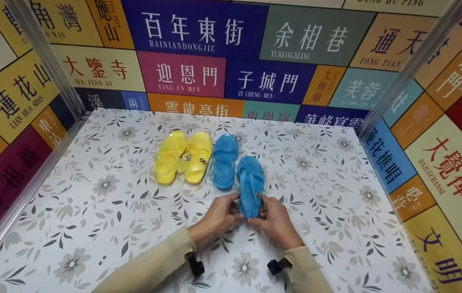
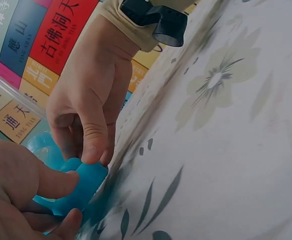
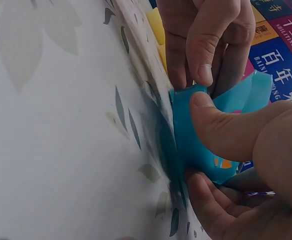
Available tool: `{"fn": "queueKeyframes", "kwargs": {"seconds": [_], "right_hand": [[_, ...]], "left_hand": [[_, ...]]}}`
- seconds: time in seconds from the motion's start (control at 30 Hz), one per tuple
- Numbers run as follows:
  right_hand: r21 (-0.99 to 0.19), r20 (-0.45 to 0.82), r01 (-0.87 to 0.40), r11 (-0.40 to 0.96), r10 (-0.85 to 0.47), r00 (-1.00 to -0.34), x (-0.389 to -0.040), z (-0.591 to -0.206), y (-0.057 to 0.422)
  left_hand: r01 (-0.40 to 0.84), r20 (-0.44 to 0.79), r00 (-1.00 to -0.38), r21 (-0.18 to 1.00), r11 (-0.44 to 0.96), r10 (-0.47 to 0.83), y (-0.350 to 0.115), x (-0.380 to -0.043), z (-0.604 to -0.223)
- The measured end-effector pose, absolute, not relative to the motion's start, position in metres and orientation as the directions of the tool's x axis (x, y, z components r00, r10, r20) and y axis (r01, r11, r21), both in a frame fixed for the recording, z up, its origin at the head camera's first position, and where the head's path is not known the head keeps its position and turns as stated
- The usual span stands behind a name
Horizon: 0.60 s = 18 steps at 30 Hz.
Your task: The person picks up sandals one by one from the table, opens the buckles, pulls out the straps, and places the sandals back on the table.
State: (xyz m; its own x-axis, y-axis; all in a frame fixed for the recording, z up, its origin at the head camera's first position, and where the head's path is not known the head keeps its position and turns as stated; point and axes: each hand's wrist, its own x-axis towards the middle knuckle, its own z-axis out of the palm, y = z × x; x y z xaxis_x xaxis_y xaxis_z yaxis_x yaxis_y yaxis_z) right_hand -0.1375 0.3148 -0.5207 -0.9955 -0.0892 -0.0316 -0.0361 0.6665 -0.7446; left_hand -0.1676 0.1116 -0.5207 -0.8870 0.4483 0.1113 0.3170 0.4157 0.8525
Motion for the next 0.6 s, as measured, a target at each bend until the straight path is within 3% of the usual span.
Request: {"fn": "queueKeyframes", "kwargs": {"seconds": [0.3,0.5,0.6], "right_hand": [[-0.747,-0.024,-0.043,0.664,-0.092,-0.995,-0.163,-0.521,0.320],[-0.735,-0.043,-0.001,0.678,-0.048,-0.998,-0.175,-0.524,0.321],[-0.713,-0.042,0.014,0.701,-0.023,-0.999,-0.182,-0.523,0.317]], "left_hand": [[0.258,0.075,-0.914,0.866,0.429,0.399,0.126,-0.183,-0.521],[0.351,0.181,-0.915,0.796,0.493,0.360,0.134,-0.194,-0.526],[0.341,0.197,-0.925,0.808,0.480,0.326,0.136,-0.197,-0.528]]}}
